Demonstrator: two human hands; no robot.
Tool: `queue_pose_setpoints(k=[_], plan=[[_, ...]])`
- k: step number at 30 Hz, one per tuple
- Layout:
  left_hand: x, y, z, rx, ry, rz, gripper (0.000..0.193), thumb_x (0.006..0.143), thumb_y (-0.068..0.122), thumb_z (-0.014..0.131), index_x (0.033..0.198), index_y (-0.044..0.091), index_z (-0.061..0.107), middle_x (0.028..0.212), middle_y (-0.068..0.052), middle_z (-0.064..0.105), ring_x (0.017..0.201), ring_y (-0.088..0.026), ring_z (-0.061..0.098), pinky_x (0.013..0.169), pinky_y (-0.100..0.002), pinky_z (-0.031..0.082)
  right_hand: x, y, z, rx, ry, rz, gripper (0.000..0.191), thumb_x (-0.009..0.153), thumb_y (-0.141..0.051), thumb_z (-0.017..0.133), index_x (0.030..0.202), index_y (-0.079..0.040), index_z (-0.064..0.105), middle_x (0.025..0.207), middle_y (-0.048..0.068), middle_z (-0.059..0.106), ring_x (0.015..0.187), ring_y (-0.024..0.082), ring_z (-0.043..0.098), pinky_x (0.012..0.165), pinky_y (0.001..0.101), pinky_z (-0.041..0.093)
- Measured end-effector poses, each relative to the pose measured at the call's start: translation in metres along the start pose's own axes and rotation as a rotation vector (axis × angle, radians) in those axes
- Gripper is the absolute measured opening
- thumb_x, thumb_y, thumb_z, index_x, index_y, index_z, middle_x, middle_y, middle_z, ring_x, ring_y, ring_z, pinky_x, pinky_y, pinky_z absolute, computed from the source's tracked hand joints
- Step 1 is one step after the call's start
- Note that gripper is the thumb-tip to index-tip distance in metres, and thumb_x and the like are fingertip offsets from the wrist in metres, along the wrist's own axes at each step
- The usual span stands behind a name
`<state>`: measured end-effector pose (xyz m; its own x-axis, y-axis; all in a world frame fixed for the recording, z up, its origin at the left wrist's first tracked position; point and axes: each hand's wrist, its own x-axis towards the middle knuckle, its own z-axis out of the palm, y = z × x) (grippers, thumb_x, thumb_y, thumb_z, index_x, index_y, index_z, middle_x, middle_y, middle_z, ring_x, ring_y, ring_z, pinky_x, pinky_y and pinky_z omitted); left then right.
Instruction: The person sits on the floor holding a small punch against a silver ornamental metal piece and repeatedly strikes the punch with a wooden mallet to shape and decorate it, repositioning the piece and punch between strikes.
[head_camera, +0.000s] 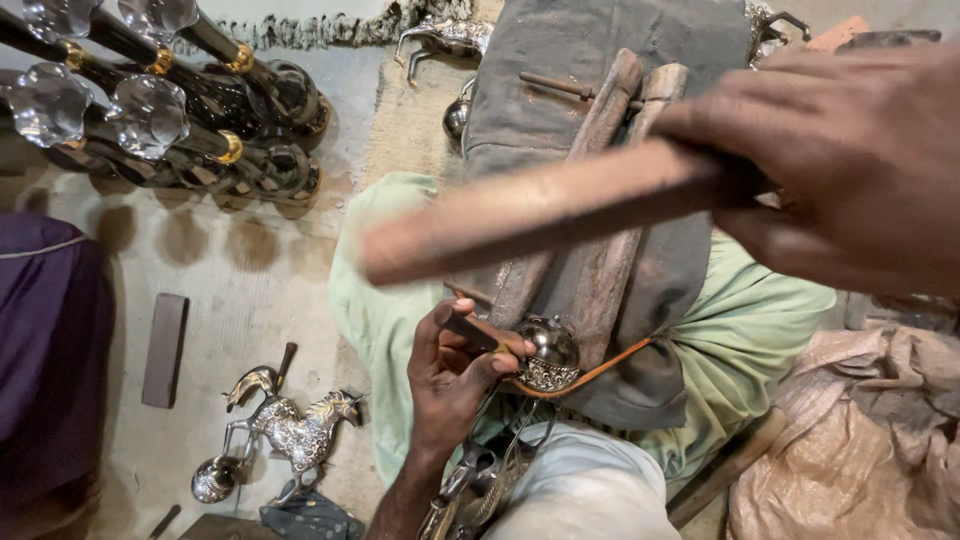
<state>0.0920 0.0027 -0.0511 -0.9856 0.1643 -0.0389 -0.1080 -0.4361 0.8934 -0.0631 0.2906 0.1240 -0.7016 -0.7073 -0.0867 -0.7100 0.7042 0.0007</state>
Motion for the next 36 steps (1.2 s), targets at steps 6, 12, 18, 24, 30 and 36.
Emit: queue_pose_setpoints(k=[6,12,18,24,30,36], plan=[[-0.002,-0.004,0.001,-0.005,0.011,0.044,0.058,0.098,-0.005,0.072,0.146,0.006,0.042,0.101,-0.017,0.074,0.100,-0.027,0.075,0.097,-0.043,0.062,0.021,-0.007,-0.009,-0.360,-0.276,0.012,0.035,0.091,-0.031,0.063,0.123,-0.019,0.060,0.096,0.001,0.073,0.083,0.017,0.072,0.076,0.0388,0.059],[-0.003,-0.009,0.000,-0.018,0.031,0.032,0.059,0.095,-0.008,0.073,0.144,0.004,0.042,0.101,-0.019,0.074,0.099,-0.029,0.075,0.093,-0.044,0.062,0.029,-0.009,-0.015,-0.687,-0.304,-0.098,0.031,0.083,-0.031,0.064,0.115,-0.030,0.061,0.100,-0.008,0.072,0.090,0.011,0.070,0.068,0.0336,0.058],[-0.002,-0.007,0.000,0.006,0.048,0.012,0.063,0.094,-0.006,0.074,0.147,0.006,0.042,0.098,-0.017,0.074,0.095,-0.026,0.076,0.088,-0.040,0.064,0.019,-0.009,-0.004,-0.575,-0.394,-0.038,0.030,0.087,-0.038,0.065,0.116,-0.032,0.062,0.104,-0.007,0.072,0.096,0.013,0.070,0.074,0.0321,0.061],[0.004,-0.007,0.004,-0.040,0.117,-0.117,0.066,0.092,-0.003,0.075,0.148,0.005,0.042,0.097,-0.019,0.075,0.092,-0.024,0.075,0.081,-0.036,0.061,0.019,0.006,0.004,-0.443,-0.144,-0.091,0.037,0.091,-0.029,0.065,0.127,-0.022,0.066,0.107,0.001,0.075,0.090,0.016,0.070,0.067,0.0321,0.059],[0.004,-0.004,0.007,0.027,0.123,-0.096,0.066,0.095,0.001,0.074,0.151,0.006,0.039,0.095,-0.019,0.076,0.087,-0.021,0.074,0.077,-0.032,0.059,0.039,-0.002,-0.006,-0.056,-0.502,0.249,0.034,0.094,-0.028,0.062,0.127,-0.020,0.056,0.096,0.002,0.069,0.083,0.017,0.070,0.070,0.0306,0.060],[0.005,-0.002,0.010,0.019,0.138,-0.107,0.066,0.095,0.002,0.073,0.151,0.004,0.038,0.095,-0.019,0.075,0.089,-0.021,0.074,0.079,-0.031,0.060,0.048,-0.003,-0.009,-0.134,-0.648,0.270,0.035,0.098,-0.026,0.059,0.131,-0.020,0.049,0.094,0.002,0.064,0.081,0.017,0.066,0.069,0.0293,0.057]])
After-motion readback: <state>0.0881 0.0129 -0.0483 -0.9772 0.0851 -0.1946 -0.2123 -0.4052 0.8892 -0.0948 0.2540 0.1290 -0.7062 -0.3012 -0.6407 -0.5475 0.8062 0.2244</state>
